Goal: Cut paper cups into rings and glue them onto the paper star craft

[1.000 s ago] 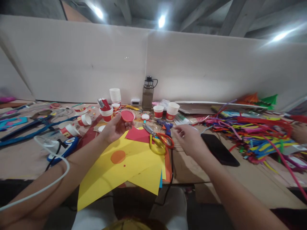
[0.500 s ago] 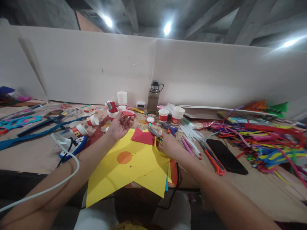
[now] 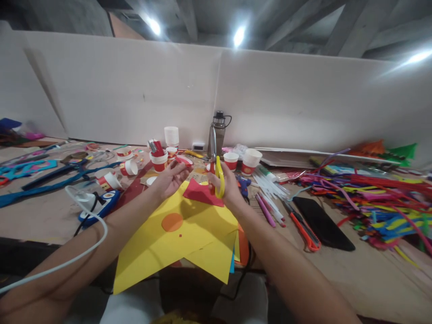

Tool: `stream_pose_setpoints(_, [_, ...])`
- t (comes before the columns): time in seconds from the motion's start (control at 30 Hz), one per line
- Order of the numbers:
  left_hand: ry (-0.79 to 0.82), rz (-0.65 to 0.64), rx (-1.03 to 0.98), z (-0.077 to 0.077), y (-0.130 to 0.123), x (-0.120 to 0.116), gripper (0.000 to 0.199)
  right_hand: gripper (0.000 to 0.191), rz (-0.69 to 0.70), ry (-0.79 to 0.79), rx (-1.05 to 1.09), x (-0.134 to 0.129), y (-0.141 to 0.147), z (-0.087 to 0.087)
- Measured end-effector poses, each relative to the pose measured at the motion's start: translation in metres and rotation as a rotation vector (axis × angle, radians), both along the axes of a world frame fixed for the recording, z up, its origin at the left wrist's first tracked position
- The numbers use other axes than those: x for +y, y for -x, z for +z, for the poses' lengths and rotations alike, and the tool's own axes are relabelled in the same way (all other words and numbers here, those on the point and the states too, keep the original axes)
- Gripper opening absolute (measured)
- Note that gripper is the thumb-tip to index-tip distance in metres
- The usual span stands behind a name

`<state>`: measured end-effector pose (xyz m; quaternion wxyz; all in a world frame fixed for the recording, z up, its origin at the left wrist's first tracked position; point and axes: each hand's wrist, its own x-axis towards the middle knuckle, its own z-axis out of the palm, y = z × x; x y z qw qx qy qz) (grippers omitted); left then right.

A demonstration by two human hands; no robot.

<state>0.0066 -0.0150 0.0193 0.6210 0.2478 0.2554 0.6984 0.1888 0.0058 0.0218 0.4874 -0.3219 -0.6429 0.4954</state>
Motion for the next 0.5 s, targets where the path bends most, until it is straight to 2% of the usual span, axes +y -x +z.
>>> stream_pose_setpoints(0.1, [0.006,-0.028,0.082,-0.002,-0.002,-0.002,0.024,0.035,0.050,-0.005,0.070,0.005,0.009,-0.012])
stream_pose_setpoints(0.27, [0.030,-0.092,0.092,-0.004,-0.001,-0.005,0.006,0.049,0.098,-0.005,0.049,0.002,-0.004,-0.029])
stream_pose_setpoints(0.37, [0.006,-0.130,0.087,-0.005,0.001,-0.007,0.011,0.048,0.084,-0.072,0.076,-0.003,-0.009,-0.027])
stream_pose_setpoints(0.5, [-0.125,-0.160,0.132,-0.007,0.002,-0.009,0.023,0.050,0.077,-0.175,0.116,-0.012,-0.010,-0.019])
